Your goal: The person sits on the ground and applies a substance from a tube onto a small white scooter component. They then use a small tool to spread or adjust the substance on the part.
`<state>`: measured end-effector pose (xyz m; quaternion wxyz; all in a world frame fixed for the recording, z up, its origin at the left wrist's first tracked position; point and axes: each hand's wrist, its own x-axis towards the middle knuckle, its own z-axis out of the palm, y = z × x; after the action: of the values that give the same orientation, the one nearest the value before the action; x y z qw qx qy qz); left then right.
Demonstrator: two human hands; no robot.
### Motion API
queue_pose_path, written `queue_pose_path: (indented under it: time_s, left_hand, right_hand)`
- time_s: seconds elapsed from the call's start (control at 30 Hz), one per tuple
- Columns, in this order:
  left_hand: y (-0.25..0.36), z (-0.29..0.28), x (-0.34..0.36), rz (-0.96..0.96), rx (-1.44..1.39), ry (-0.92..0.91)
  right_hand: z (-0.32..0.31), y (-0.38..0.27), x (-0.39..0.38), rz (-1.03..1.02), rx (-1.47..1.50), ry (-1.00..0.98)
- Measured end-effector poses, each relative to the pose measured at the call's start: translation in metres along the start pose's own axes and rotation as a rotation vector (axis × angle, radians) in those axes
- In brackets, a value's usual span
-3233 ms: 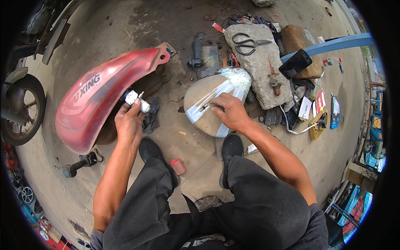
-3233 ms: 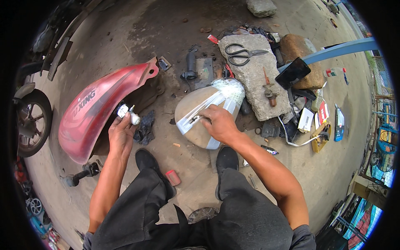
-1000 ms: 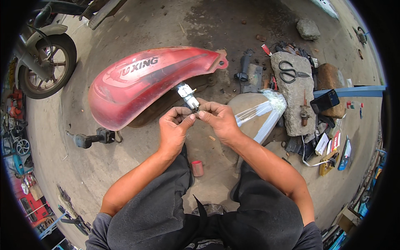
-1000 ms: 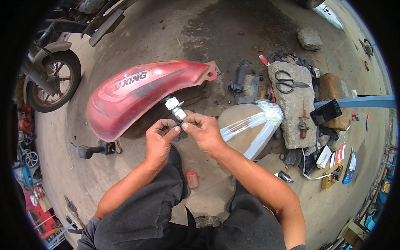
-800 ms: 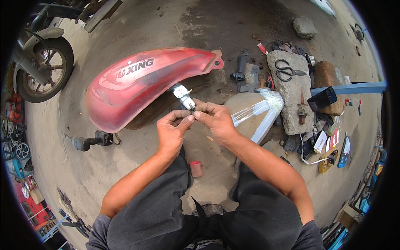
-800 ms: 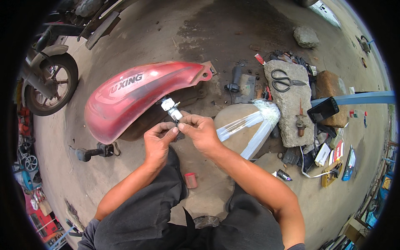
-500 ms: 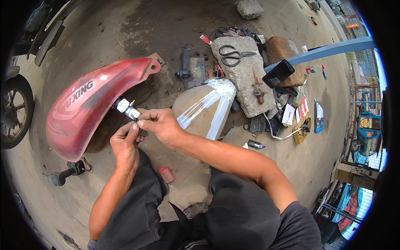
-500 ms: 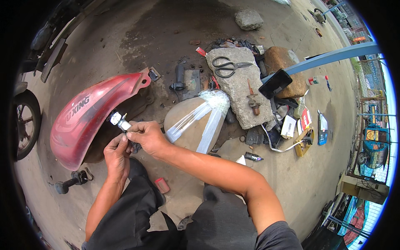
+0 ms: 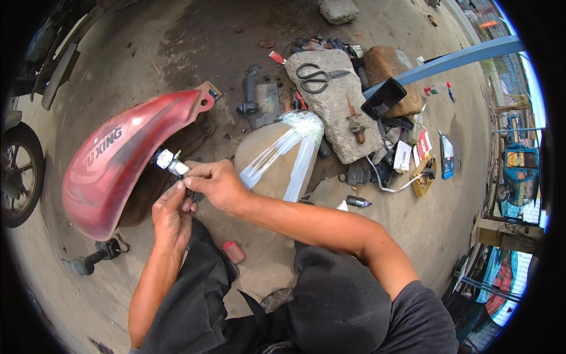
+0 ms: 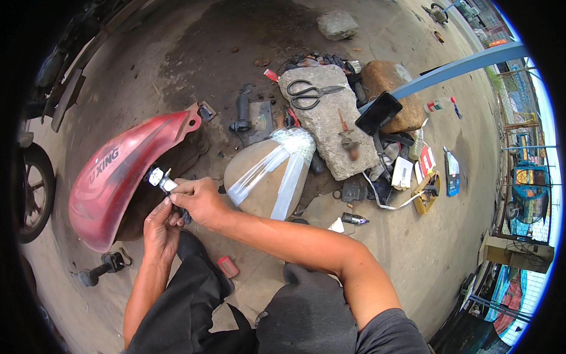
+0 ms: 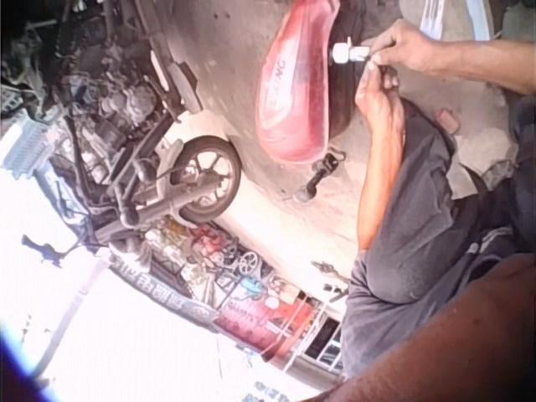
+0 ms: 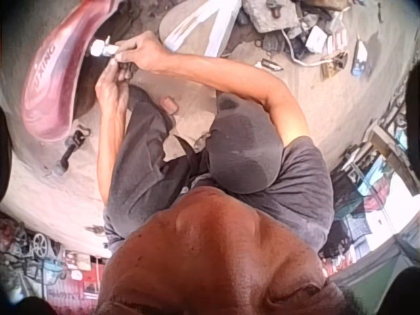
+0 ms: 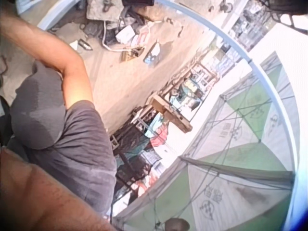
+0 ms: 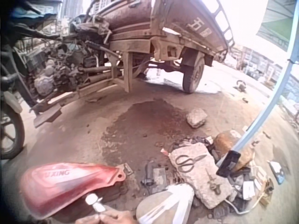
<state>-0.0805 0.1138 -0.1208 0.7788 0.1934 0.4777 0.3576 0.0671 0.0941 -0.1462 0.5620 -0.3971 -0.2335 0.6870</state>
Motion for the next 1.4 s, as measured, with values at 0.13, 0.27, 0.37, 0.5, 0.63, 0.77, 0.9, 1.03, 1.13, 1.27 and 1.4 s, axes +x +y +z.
queue_pose_path:
  time_s: [0.13, 0.27, 0.37, 0.5, 0.63, 0.77, 0.9, 1.03, 1.13, 1.27, 1.4]
  left_hand:
    - [0.005, 0.003, -0.003, -0.039, -0.01, 0.03]
    - [0.008, 0.002, -0.002, -0.095, -0.041, 0.05]
    - [0.011, 0.003, -0.002, -0.124, -0.064, 0.064]
    - [0.01, 0.002, 0.0, -0.157, -0.091, 0.07]
    - [0.013, 0.0, 0.0, -0.17, -0.116, 0.066]
    - [0.015, 0.001, 0.0, -0.165, -0.127, 0.072]
    - [0.014, 0.001, 0.0, -0.156, -0.127, 0.076]
    - [0.014, 0.002, 0.002, -0.153, -0.134, 0.088]
    - [0.015, 0.003, 0.002, -0.15, -0.134, 0.098]
    - [0.015, 0.005, 0.001, -0.146, -0.125, 0.116]
    - [0.017, 0.009, 0.0, -0.134, -0.108, 0.126]
  right_hand:
    - [0.002, -0.001, 0.0, -0.05, -0.061, 0.02]
    - [0.002, -0.001, 0.0, -0.054, -0.08, 0.016]
    - [0.003, -0.002, 0.0, -0.047, -0.085, 0.012]
    - [0.001, 0.001, 0.001, -0.097, -0.104, 0.01]
    - [0.002, 0.0, 0.002, -0.086, -0.106, 0.006]
    - [0.004, -0.002, 0.002, -0.066, -0.109, 0.015]
    - [0.003, 0.001, 0.003, -0.08, -0.103, 0.025]
    - [0.003, 0.0, 0.003, -0.055, -0.07, 0.026]
    - [0.003, 0.0, 0.003, -0.048, -0.083, 0.026]
    - [0.002, 0.003, 0.003, -0.074, -0.111, 0.028]
    - [0.002, 0.005, 0.004, -0.118, -0.174, 0.023]
